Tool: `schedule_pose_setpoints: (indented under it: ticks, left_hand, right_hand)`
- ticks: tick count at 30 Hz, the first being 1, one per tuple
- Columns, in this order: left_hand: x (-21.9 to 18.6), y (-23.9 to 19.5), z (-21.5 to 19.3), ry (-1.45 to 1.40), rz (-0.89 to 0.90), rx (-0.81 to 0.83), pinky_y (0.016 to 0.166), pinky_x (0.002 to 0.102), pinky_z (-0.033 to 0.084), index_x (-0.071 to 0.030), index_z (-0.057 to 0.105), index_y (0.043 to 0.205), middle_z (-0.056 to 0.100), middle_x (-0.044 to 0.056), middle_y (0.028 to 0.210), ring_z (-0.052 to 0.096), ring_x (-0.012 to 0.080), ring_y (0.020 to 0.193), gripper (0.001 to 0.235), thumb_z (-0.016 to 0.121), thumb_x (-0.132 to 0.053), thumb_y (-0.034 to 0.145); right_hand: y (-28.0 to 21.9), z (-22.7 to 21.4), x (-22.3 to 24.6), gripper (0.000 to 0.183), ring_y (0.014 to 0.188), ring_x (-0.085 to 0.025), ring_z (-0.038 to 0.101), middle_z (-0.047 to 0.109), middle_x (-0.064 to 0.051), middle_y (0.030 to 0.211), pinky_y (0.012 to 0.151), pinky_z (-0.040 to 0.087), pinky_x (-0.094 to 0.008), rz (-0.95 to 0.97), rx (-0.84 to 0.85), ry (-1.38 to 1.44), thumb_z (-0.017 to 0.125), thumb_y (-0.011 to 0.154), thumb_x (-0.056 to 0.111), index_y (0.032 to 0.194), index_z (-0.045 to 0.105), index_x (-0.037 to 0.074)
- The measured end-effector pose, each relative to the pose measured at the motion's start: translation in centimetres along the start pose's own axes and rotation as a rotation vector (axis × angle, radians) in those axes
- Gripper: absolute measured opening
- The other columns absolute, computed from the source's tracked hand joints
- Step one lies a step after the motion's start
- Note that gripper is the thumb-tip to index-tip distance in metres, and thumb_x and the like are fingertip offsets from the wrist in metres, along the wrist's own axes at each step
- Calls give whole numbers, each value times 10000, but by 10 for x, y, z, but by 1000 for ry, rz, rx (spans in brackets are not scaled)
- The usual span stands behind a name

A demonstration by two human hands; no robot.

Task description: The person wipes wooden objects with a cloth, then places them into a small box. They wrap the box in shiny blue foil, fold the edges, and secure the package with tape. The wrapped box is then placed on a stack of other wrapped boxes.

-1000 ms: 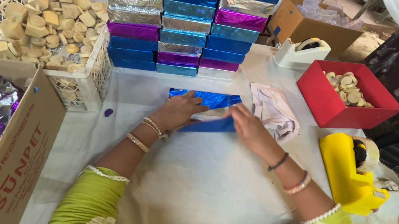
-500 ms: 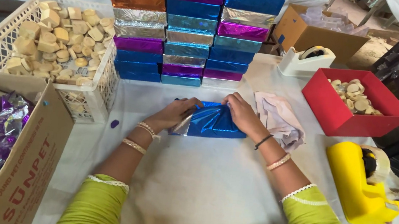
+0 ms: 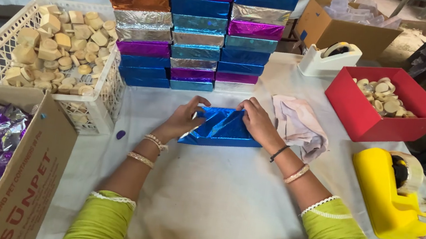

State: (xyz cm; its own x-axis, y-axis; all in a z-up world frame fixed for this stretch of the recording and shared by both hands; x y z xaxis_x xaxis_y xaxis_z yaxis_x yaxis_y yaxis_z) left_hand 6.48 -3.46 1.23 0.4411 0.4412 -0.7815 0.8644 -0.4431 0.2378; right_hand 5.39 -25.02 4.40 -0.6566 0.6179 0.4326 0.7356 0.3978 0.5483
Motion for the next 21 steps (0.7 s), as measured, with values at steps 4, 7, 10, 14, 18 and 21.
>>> schedule_pose_setpoints:
  ticks: [4, 7, 10, 14, 18, 21]
  left_hand:
    - [21, 8, 3, -178, 73, -127, 724, 300, 541, -111, 533, 1258, 745, 107, 1020, 651, 160, 800, 420, 681, 10, 884]
    - [12, 3, 2, -195, 100, -189, 710, 295, 546, -78, 583, 1189, 719, 94, 968, 646, 139, 796, 362, 663, 62, 865]
    - [0, 0, -1, -118, 163, -242, 691, 307, 531, -52, 673, 1072, 703, 80, 945, 631, 153, 783, 279, 655, 94, 835]
    - [2, -1, 1, -77, 250, -288, 699, 301, 545, -54, 787, 943, 684, 84, 927, 668, 178, 771, 285, 615, 110, 786]
    - [-1, -1, 5, -33, 283, -337, 719, 328, 550, -68, 799, 924, 682, 94, 931, 674, 217, 790, 284, 622, 99, 776]
    - [-2, 0, 7, 118, 303, -393, 789, 378, 555, -93, 807, 894, 678, 99, 912, 653, 269, 861, 261, 666, 82, 763]
  right_hand:
    - [-2, 3, -4, 215, 1018, -343, 602, 581, -138, 1040, 869, 500, -405, -43, -2, -80, 609, 857, -66, 1042, 598, 43]
    - [-2, 4, -4, 240, 991, -320, 597, 572, -130, 1022, 861, 500, -396, 15, 39, -71, 618, 844, -59, 1058, 604, 50]
    - [-3, 9, -10, 298, 1007, -329, 579, 561, -138, 1032, 888, 489, -409, -17, 26, -108, 632, 827, -55, 1101, 621, 61]
    - [-4, 12, -14, 397, 1034, -348, 538, 556, -138, 1053, 921, 473, -422, -16, 34, -151, 658, 790, -44, 1161, 656, 97]
    - [-3, 13, -18, 415, 1046, -352, 529, 561, -127, 1041, 929, 481, -410, 15, 39, -185, 666, 793, -32, 1170, 689, 137]
    - [-2, 14, -23, 414, 1032, -357, 524, 562, -133, 1057, 939, 474, -412, 47, 57, -151, 657, 823, -23, 1197, 698, 149]
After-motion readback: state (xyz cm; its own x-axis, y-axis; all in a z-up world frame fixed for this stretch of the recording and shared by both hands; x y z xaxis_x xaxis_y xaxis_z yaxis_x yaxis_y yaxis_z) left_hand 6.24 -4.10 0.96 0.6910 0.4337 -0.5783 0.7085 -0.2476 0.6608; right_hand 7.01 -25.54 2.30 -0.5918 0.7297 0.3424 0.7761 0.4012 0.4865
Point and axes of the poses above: each hand's wrist, its own y-axis towards the middle knuckle, its own z-axis out of the palm, x = y × z, the point moved 7 cm from there along y, towards the middle knuckle
